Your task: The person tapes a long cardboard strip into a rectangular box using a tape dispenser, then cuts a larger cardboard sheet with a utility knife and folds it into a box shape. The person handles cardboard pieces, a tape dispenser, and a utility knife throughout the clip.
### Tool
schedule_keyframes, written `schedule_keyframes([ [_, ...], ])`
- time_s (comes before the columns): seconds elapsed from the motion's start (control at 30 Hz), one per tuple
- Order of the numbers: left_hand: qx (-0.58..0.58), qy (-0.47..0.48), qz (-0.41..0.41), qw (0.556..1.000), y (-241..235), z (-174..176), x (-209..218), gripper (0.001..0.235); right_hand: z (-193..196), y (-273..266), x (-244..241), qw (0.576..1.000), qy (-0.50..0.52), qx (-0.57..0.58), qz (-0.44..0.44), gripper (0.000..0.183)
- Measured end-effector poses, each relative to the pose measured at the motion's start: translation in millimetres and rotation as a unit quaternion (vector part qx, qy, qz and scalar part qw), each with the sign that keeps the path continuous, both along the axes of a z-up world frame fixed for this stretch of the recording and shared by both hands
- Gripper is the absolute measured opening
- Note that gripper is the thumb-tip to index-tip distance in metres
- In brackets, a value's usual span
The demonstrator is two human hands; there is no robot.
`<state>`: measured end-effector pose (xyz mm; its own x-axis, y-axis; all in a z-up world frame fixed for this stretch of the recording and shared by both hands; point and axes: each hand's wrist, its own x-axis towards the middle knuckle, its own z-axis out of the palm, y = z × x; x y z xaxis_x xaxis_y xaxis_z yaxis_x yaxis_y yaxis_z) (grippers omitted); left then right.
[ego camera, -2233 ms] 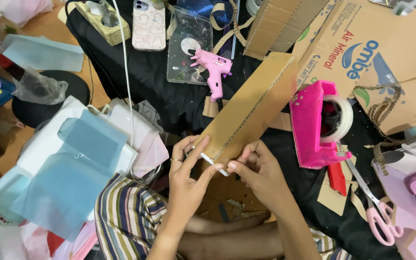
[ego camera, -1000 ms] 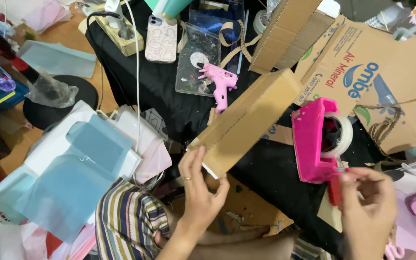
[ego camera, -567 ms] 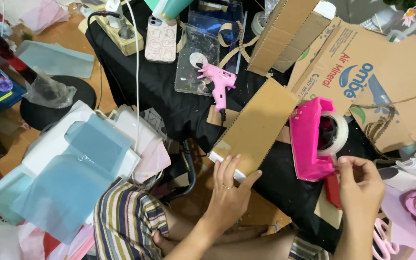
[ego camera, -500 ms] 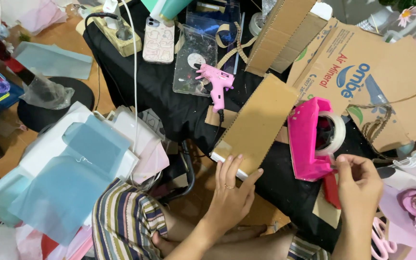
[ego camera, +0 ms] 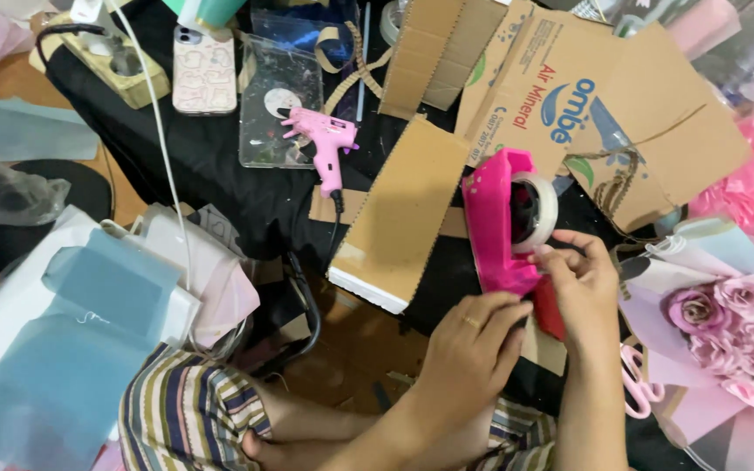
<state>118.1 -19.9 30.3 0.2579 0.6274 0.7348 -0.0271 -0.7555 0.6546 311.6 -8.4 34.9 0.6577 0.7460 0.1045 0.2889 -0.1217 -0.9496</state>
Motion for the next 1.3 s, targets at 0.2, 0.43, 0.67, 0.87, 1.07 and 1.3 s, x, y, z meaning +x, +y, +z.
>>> schedule_keyframes([
  [0.2, -0.005, 0.077, 0.137, 0.988, 33.7, -33.1, 67.8, 0.03, -10.5, -5.0, 9.7, 0.998, -0.008, 0.046, 0.03, 0.043],
  [0.43, -0.089, 0.112, 0.095, 0.985, 36.2, -28.0, 54.5, 0.029, 20.8, -60.4, -28.9, 0.995, 0.049, 0.081, -0.018, 0.026],
  [0.67, -0.052, 0.112, 0.099, 0.987, 37.4, -21.1, 51.1, 0.026, -0.8, -135.2, -43.2, 0.987, 0.077, 0.043, -0.134, 0.006],
  [0.87, -0.072, 0.079, 0.118, 0.987, 23.1, -10.6, 45.5, 0.013, -36.6, -127.7, -51.2, 0.987, 0.117, -0.026, -0.112, 0.019],
  [1.07, -0.113, 0.146, 0.125, 0.975, 19.1, -12.1, 56.7, 0.04, -83.6, -131.7, -40.5, 0.992, 0.119, -0.026, -0.035, 0.028],
  [1.3, -0.085, 0.168, 0.162, 0.969, 24.7, -21.0, 69.2, 0.036, -82.5, -121.9, -53.7, 0.982, 0.142, -0.03, -0.12, 0.023],
])
